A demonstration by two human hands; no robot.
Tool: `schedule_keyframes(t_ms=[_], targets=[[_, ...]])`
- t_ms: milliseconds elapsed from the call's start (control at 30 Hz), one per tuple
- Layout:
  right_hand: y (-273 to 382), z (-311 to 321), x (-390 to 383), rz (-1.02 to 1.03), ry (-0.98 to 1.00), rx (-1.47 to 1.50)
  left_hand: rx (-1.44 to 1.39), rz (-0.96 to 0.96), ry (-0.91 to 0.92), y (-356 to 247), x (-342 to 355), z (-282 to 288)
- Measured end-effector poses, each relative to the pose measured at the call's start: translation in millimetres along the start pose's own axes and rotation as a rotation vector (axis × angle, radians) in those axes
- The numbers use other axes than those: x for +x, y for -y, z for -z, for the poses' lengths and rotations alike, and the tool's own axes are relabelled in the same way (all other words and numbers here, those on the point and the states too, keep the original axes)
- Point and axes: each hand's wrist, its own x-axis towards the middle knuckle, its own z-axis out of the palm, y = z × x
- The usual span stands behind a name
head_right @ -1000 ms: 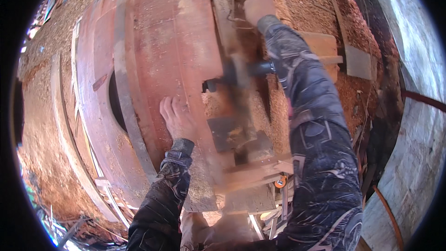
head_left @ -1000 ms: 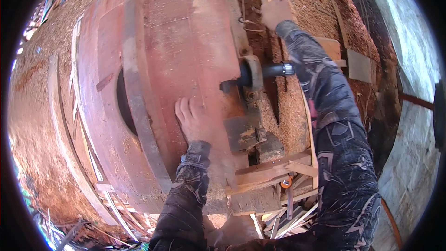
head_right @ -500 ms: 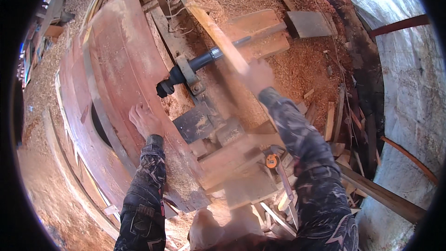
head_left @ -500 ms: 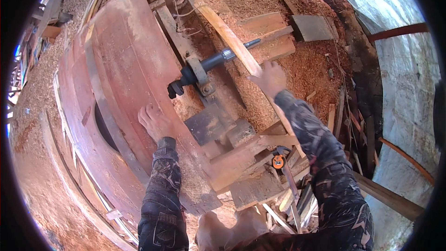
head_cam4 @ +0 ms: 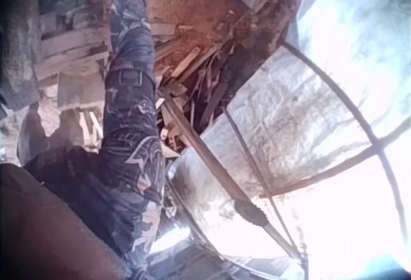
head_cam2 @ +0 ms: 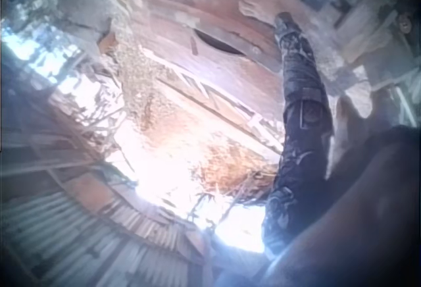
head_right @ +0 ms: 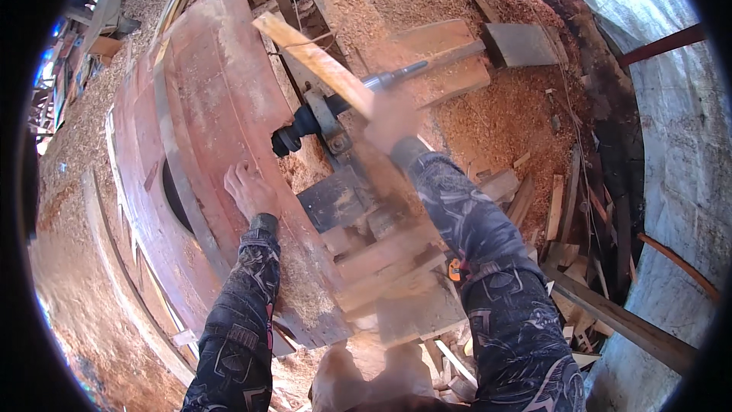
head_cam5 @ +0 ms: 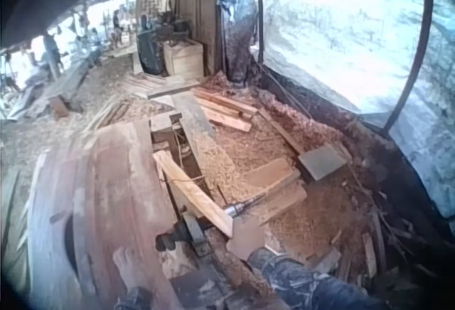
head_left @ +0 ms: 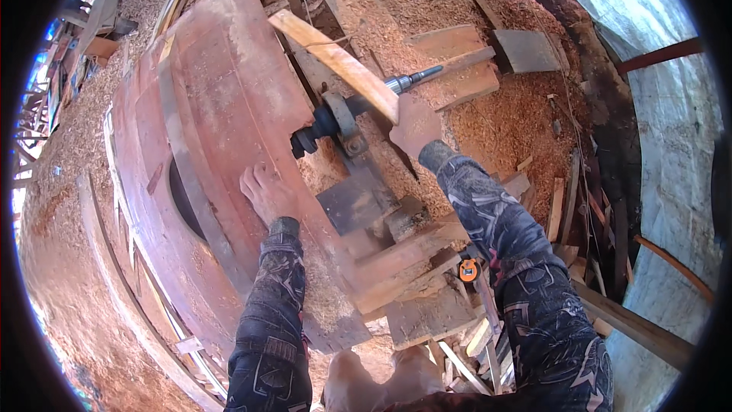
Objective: The person measures a wooden board with a tape measure, taps it into alignment with a hammer, and feeds it into a table saw to cut it.
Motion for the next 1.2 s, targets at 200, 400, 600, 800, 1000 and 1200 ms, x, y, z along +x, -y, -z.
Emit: schedule_keyframes(t_ms=[200,400,600,800,1000,1200], targets=[[4.7,6.8,-14.1,-0.035,-0.086,-0.027,0.002,-0.007,-0.004,1.0,-2.6,-2.9],[-0.5,77.4,-20.1,-0.009,-0.27,0.148,0.001,-0.008,0.005,2.8,1.2,-2.0],[-60.4,118.0,12.4,-0.248,-0.289,0.194,0.011,0.003,-0.018,8.0,-1.8,-5.5],[-166.5,177.0,-25.6,-0.29,-0.676,0.464,-0.045,0.009,-0.019,2.0,0.1,-3.6],[-221.8,238.4,-130.3,-0.345,-0.742,1.04,0.039,-0.058,-0.013,11.2,-5.9,-17.8],[-227.9,242.2,-205.4,-0.295,-0.766,1.225,0.216,-0.188,0.007,27.4,-5.6,-20.5]])
